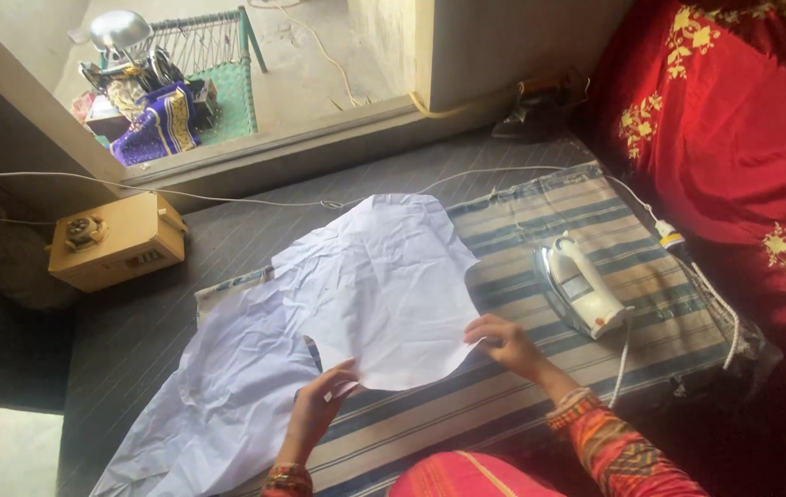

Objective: Ironing a white garment on a low table while sitting on the floor.

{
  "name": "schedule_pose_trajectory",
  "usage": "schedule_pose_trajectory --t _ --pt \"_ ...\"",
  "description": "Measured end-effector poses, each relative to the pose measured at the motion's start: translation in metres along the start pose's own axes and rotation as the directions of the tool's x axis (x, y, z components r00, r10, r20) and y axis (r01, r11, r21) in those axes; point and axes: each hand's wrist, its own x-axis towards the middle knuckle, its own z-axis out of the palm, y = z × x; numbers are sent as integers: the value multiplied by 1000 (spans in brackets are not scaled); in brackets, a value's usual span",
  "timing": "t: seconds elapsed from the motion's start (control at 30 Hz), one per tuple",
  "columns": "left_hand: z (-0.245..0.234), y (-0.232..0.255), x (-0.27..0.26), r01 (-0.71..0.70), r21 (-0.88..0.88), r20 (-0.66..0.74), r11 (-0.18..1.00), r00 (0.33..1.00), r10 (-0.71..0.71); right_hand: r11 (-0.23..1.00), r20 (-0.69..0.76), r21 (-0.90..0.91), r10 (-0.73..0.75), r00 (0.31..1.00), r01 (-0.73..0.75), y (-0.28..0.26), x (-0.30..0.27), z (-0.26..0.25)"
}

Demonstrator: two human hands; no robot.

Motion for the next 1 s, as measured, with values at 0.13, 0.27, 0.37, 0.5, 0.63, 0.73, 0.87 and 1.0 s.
schedule_pose_trajectory --t 0.13,0.27,0.37,0.5,0.63,0.73,0.87,1.0 --pt "34 -67 -20 88 -109 36 990 996 -84 996 -1 -13 93 996 -93 59 -21 37" --pt "66 -104 -43 210 -128 -4 969 977 -212 987 -26 -117 104 994 -107 98 -44 62" --pt "87 -139 -62 251 -159 -14 955 966 -257 972 -49 -166 161 986 -167 103 -59 69" --pt "90 -123 -72 286 -169 -66 943 952 -300 952 -85 -235 183 979 -198 105 -72 70" --pt "88 -108 -73 363 -71 -117 929 922 -369 918 -107 -323 205 973 -229 108 -79 68" --pt "90 -115 -76 326 7 -115 945 939 -323 905 -105 -362 200 974 -225 98 -82 63" --pt "92 -123 -88 162 145 -129 976 981 -144 900 -105 -385 177 979 -204 88 -88 59" --pt "89 -104 -95 238 163 -162 957 964 -212 903 -141 -367 183 973 -223 87 -96 60"
